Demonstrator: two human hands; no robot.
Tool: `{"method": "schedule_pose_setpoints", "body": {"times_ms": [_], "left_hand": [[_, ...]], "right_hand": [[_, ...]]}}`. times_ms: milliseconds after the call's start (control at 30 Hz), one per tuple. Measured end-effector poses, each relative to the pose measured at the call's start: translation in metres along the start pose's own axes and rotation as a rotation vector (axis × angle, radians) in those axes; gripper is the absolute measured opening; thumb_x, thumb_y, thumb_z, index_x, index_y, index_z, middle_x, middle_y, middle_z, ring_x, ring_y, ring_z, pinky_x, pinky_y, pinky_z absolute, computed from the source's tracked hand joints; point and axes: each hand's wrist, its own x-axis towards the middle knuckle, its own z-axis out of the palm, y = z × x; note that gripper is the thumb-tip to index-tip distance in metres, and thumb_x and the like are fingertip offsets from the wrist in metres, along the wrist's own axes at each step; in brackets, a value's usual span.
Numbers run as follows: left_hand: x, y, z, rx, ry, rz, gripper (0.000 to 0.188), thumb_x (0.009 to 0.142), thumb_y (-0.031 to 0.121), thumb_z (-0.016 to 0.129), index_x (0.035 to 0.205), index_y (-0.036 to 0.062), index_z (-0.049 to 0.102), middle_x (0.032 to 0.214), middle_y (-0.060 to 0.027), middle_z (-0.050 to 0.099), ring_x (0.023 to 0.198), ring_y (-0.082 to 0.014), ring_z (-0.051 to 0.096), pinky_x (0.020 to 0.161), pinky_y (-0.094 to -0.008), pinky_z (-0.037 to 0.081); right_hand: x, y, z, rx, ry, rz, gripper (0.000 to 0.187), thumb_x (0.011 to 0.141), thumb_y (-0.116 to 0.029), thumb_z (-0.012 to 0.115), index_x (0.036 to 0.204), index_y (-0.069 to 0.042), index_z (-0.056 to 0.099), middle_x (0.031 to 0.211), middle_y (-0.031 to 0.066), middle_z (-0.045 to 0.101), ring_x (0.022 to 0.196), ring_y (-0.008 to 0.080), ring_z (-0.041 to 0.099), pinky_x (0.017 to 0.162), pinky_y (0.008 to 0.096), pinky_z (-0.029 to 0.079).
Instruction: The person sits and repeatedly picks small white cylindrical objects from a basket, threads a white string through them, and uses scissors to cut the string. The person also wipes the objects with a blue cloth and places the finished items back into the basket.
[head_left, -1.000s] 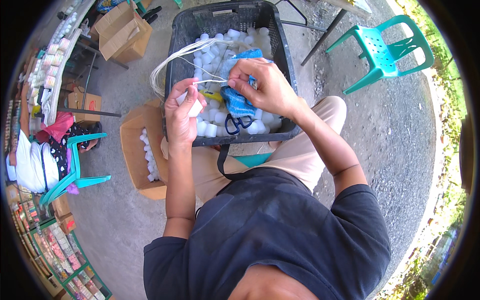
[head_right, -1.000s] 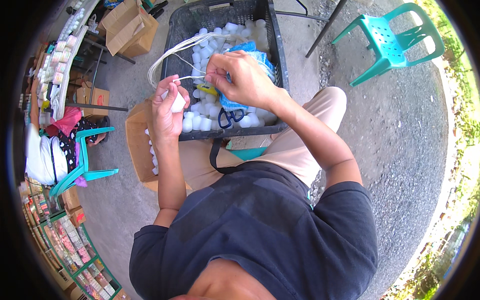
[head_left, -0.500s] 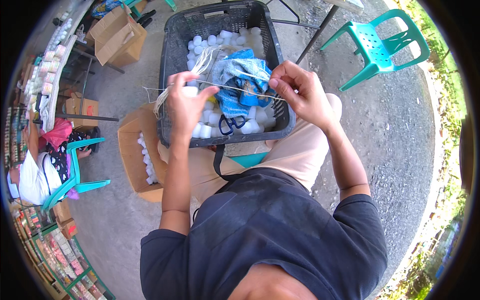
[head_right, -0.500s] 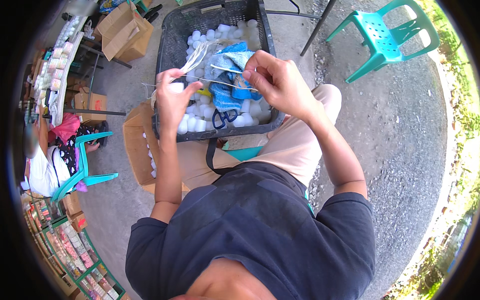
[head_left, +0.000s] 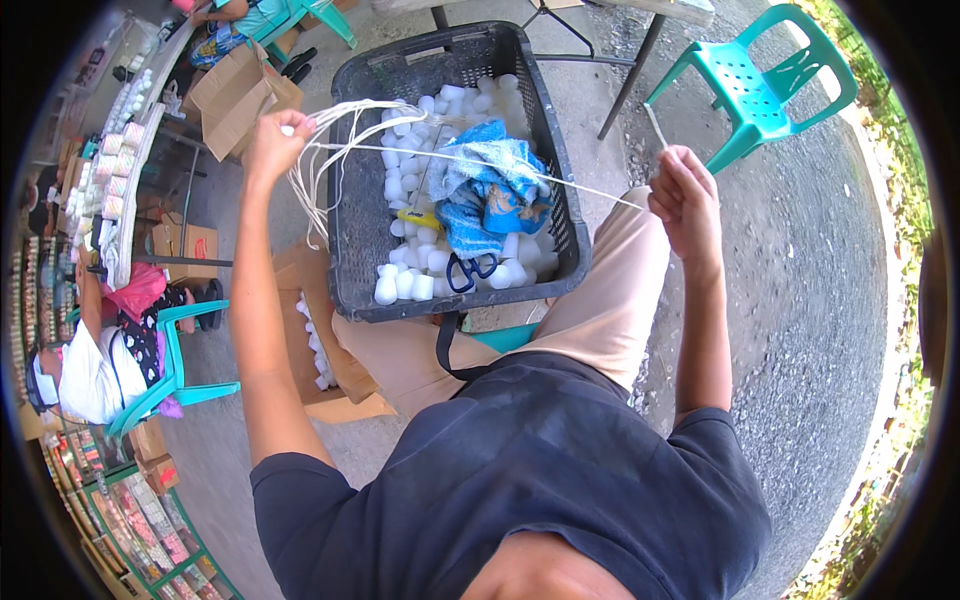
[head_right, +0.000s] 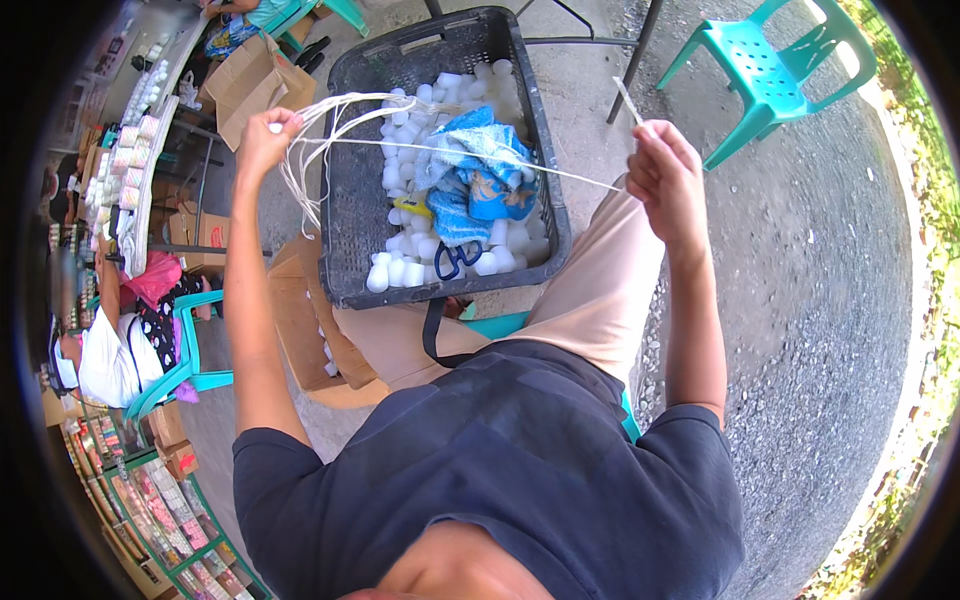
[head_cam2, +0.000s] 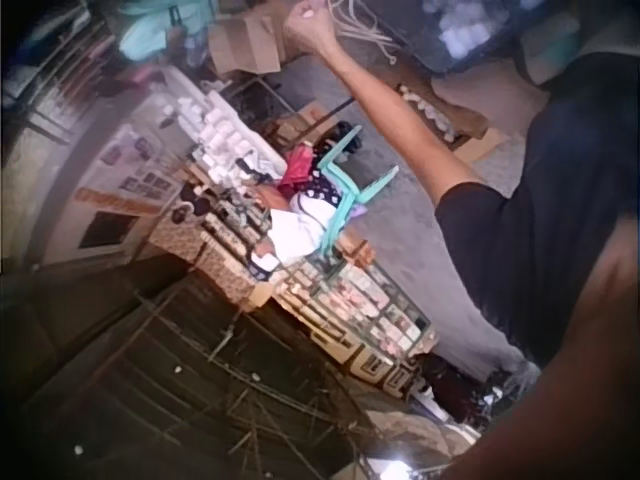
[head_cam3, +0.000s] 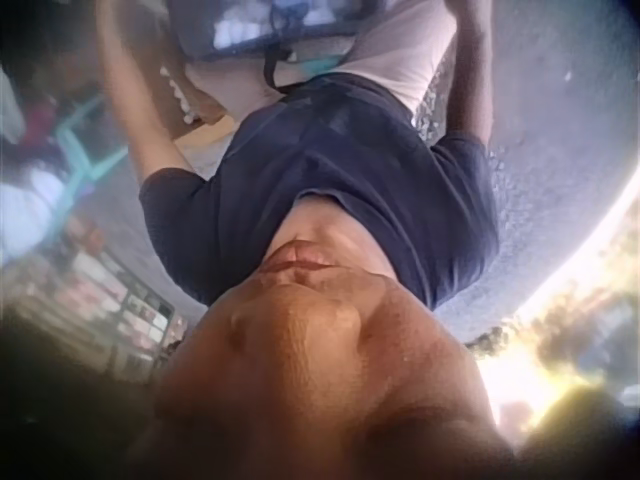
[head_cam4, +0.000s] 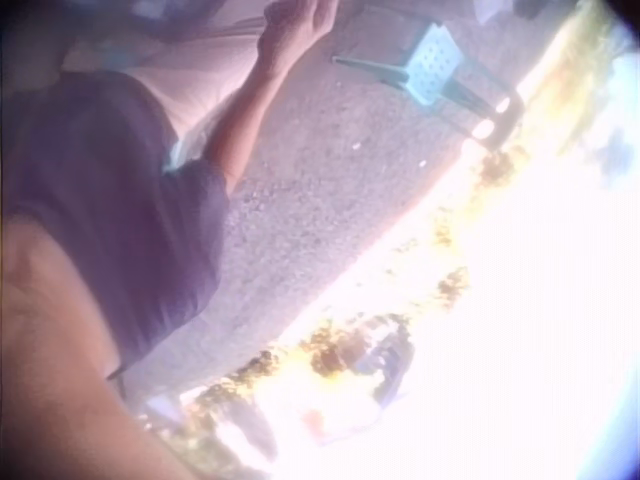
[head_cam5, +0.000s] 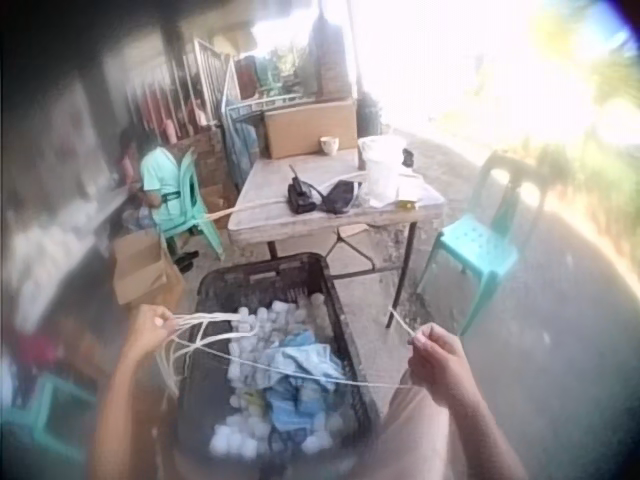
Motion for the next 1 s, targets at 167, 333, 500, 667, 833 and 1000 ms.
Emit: {"method": "schedule_pose_setpoints", "body": {"times_ms": [167,333,500,667,833,1000], "left_hand": [[0.095,0.051,0.001,-0.089,-0.198,0.012,0.032,0.078,0.036,0.073,0.083,0.0046,0.071,0.070,-0.0094,0.069,0.064,-0.0195,0.065,0.064,-0.0341,0.051],[0.105,0.063,0.042,0.114,0.216,0.220,0.056,0.069,0.057,0.075,0.097,0.0077,0.070,0.093,-0.0176,0.070,0.091,-0.0310,0.067,0.078,-0.0398,0.051],[0.019,0.046,0.062,0.072,0.062,0.032,0.100,0.051,0.058,0.086,0.128,0.0048,0.051,0.123,-0.0215,0.057,0.115,-0.0323,0.056,0.094,-0.0406,0.046],[-0.047,0.025,0.065,0.277,0.002,-0.104,0.108,0.050,0.039,0.090,0.139,0.0059,0.039,0.133,-0.0194,0.051,0.121,-0.0330,0.052,0.098,-0.0438,0.045],[-0.057,-0.005,0.045,0.206,0.076,-0.248,0.061,0.063,0.027,0.079,0.117,0.0059,0.060,0.105,-0.0169,0.066,0.097,-0.0330,0.065,0.082,-0.0426,0.052],[-0.050,-0.048,0.017,-0.544,-0.189,-0.349,0.025,0.072,0.018,0.073,0.091,0.0026,0.070,0.071,-0.0020,0.066,0.056,-0.0117,0.060,0.051,-0.0285,0.048]], "right_hand": [[0.001,-0.011,-0.046,0.071,0.196,-0.088,0.011,0.098,-0.012,0.048,0.097,-0.003,0.053,0.060,-0.0056,0.034,0.049,0.0041,0.032,0.045,0.0205,0.031],[0.007,0.010,0.006,0.063,0.152,-0.162,0.010,0.099,-0.013,0.048,0.099,-0.003,0.051,0.069,-0.0003,0.045,0.057,0.0099,0.046,0.056,0.0277,0.048],[0.013,0.008,0.015,0.108,0.091,-0.223,0.008,0.099,-0.013,0.047,0.099,-0.005,0.048,0.070,-0.0004,0.042,0.059,0.0083,0.041,0.058,0.0252,0.043],[0.014,0.004,0.012,0.111,0.079,-0.233,0.009,0.099,-0.014,0.049,0.097,-0.006,0.049,0.069,-0.0020,0.039,0.056,0.0064,0.036,0.054,0.0240,0.037],[0.022,0.012,0.030,0.147,0.046,-0.183,0.008,0.098,-0.014,0.050,0.097,-0.006,0.050,0.068,-0.0021,0.039,0.056,0.0065,0.037,0.053,0.0233,0.037],[0.049,0.064,0.094,0.007,-0.052,0.209,0.010,0.091,-0.010,0.054,0.098,-0.004,0.054,0.065,-0.0043,0.037,0.051,0.0059,0.034,0.043,0.0220,0.029]]}}
